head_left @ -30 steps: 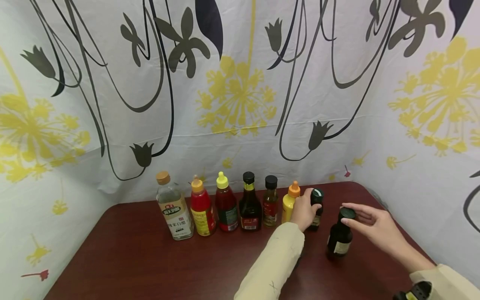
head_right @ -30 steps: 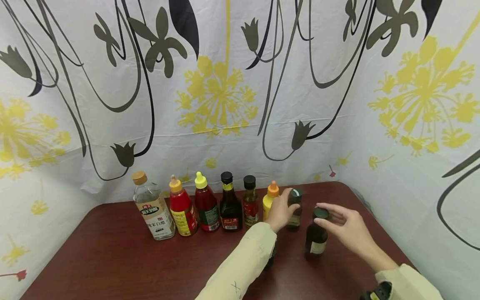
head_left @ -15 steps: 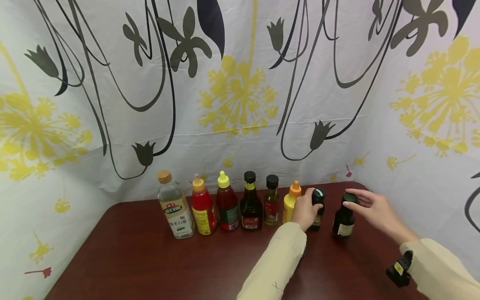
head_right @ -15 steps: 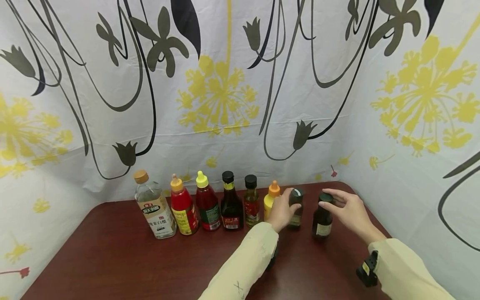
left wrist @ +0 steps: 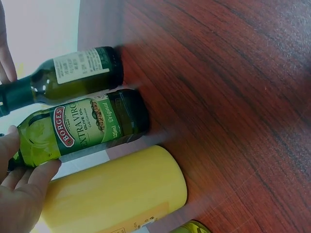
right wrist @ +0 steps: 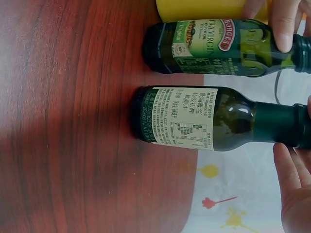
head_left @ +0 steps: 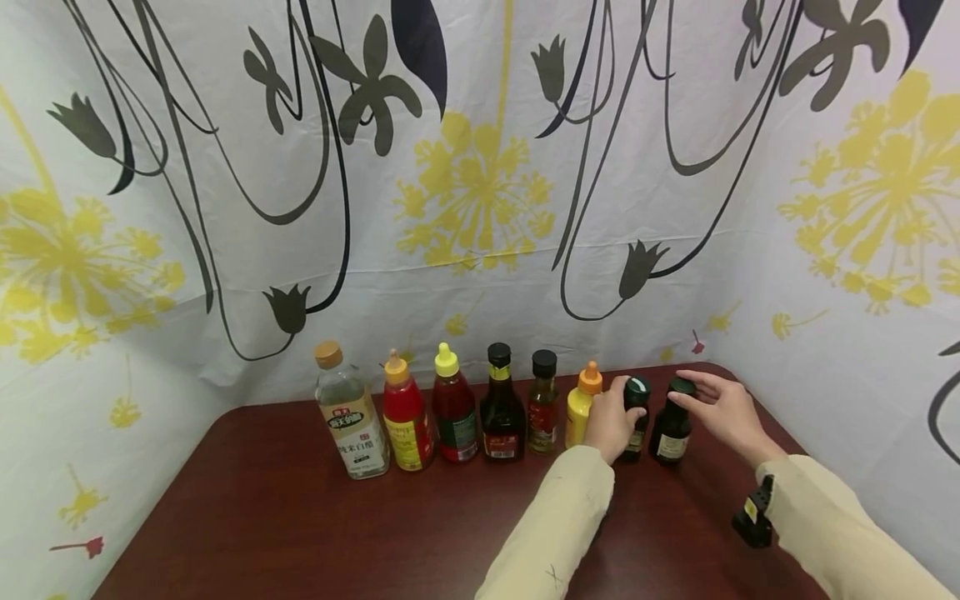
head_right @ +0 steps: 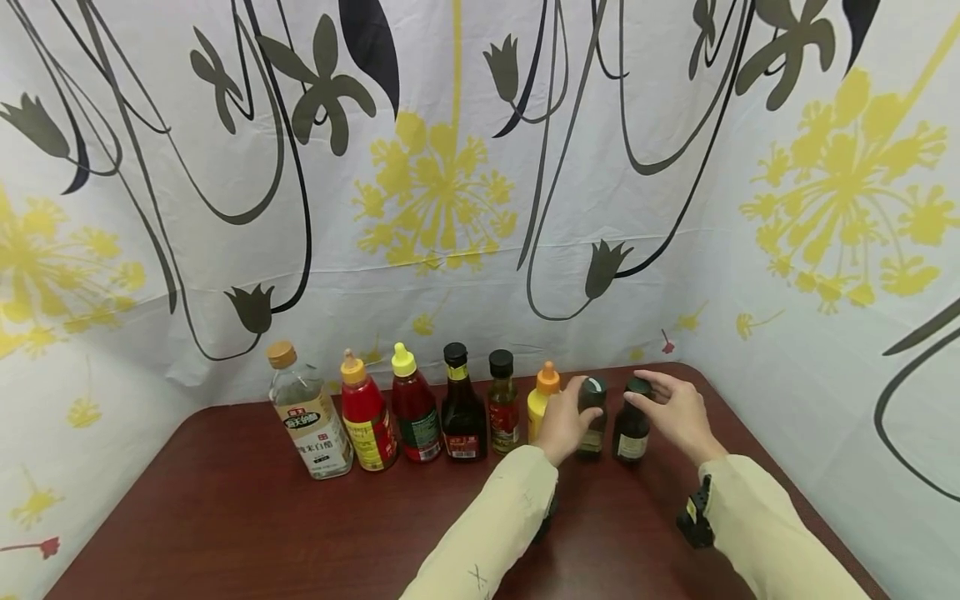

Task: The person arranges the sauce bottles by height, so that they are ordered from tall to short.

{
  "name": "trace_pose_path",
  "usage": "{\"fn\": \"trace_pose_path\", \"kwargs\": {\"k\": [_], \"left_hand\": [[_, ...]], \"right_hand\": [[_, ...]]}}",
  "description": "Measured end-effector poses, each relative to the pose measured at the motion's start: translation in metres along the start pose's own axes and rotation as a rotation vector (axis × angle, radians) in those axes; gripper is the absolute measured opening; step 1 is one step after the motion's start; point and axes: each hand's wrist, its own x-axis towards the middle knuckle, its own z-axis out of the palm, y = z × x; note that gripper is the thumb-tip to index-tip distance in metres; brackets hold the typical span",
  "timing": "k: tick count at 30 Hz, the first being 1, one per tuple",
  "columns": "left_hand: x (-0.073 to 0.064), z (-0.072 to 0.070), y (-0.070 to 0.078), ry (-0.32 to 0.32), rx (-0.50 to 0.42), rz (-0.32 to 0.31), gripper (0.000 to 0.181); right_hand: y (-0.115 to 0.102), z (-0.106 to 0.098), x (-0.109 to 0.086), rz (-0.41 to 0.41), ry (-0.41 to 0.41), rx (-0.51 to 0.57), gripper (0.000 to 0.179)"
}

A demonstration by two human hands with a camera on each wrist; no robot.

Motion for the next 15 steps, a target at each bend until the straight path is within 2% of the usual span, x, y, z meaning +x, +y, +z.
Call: {"fn": "trace_pose_path", "kwargs": {"k": [8, 15], "left_hand": [[0.0004, 0.0048, 0.0011, 0.008, -0.002, 0.017, 0.041], [0.0005, -0.001, 0.0008, -0.018, -0.019, -0.002, 0.041]], "right_hand": [[0.0005, 0.0028, 0.0021, 0.078, -0.017, 0.047, 0.057], [0.0004, 0.0079, 0.0027, 0.081, -0.031, 0.081, 0.055]]}}
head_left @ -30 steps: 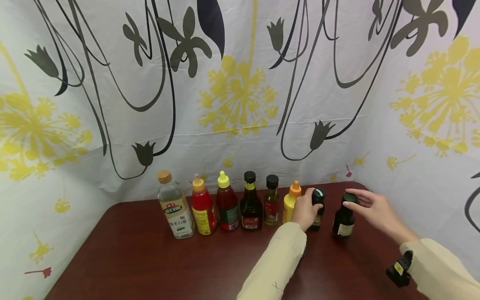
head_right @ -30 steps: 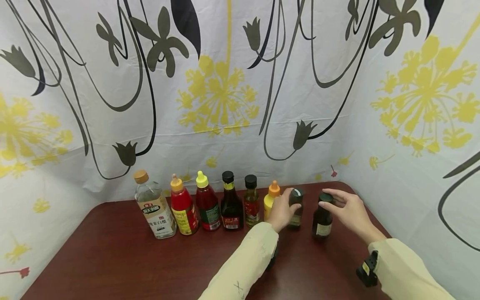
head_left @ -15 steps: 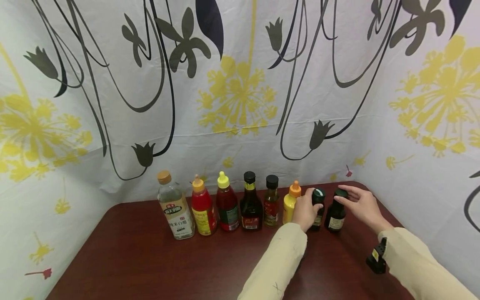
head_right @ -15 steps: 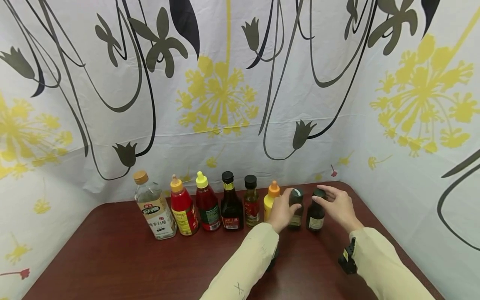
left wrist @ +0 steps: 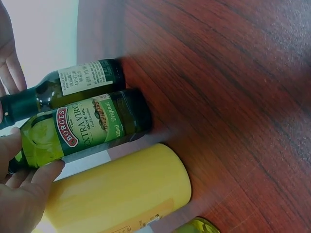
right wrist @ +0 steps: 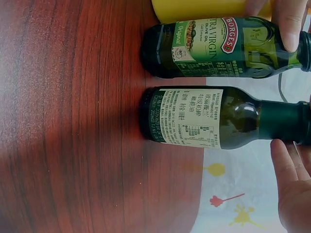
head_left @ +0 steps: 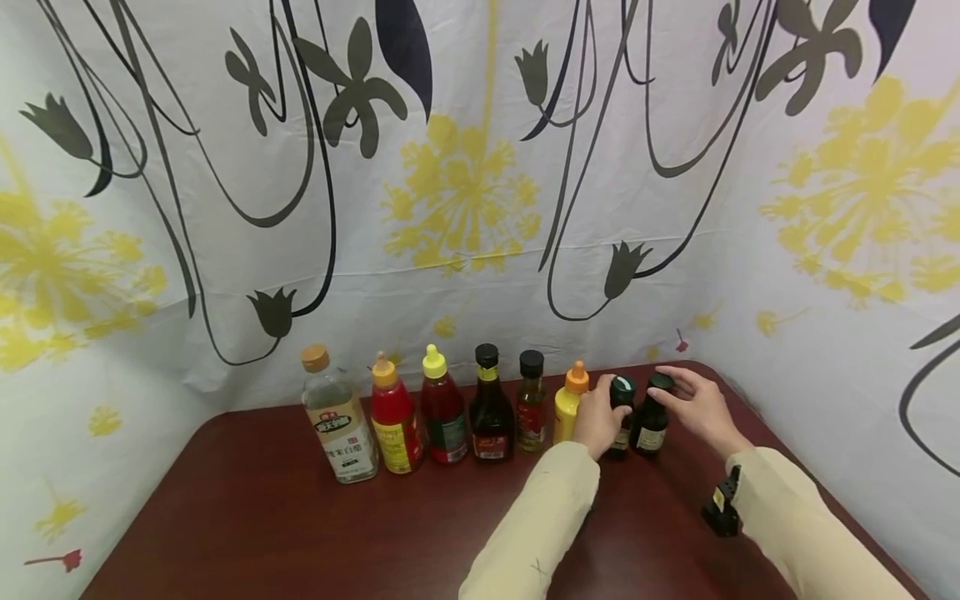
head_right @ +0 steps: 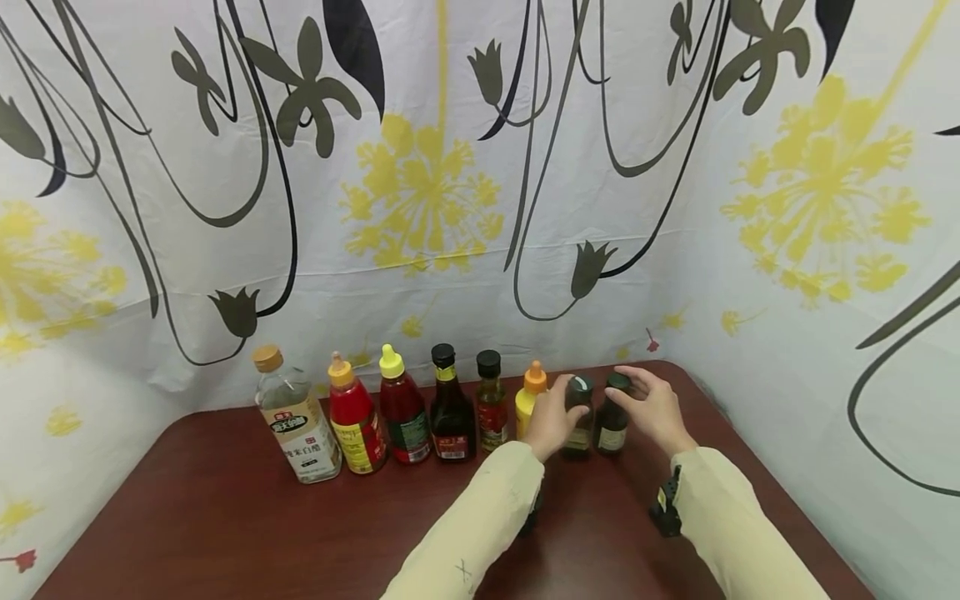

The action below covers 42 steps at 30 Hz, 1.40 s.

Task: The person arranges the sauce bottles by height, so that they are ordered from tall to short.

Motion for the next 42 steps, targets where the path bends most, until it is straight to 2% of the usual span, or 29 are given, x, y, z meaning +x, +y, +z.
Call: {"fn": "trace_pose_path", "kwargs": {"k": [4, 10, 14, 21, 27, 31, 36, 39, 42], "left_hand": [[0.001, -0.008, -0.003, -0.015, -0.006, -0.004, 0.043], [0.002, -0.017, -0.007, -0.1, -0.01, 0.006, 0.067], [0.002, -0.023, -0.009, -0.122, -0.018, 0.033, 0.074], [0.0, -0.038, -0.01, -0.133, -0.009, 0.129, 0.068], [-0.008, -0.055, -0.018, -0.157, -0.038, 0.243, 0.064], [-0.011, -0.07, -0.021, -0.131, -0.034, 0.329, 0.059], [-0.013, -0.095, -0.016, -0.074, 0.019, 0.416, 0.054], [-0.014, -0.114, -0.01, -0.061, 0.041, 0.454, 0.053], [-0.017, -0.134, -0.008, -0.058, 0.055, 0.467, 0.053]], "right_hand": [[-0.006, 0.007, 0.005, -0.008, -0.011, -0.012, 0.058], [-0.016, 0.011, 0.009, -0.014, -0.026, -0.026, 0.067], [-0.02, 0.01, 0.013, -0.012, -0.025, -0.031, 0.07], [-0.037, 0.001, 0.023, -0.088, 0.013, -0.031, 0.065], [-0.054, -0.004, 0.027, -0.136, -0.011, -0.004, 0.062], [-0.062, -0.003, 0.029, -0.175, -0.012, 0.0, 0.058], [-0.073, 0.0, 0.029, -0.252, -0.001, 0.008, 0.052], [-0.079, 0.005, 0.026, -0.279, -0.018, 0.011, 0.052], [-0.084, 0.011, 0.02, -0.299, -0.051, 0.002, 0.053]]}}
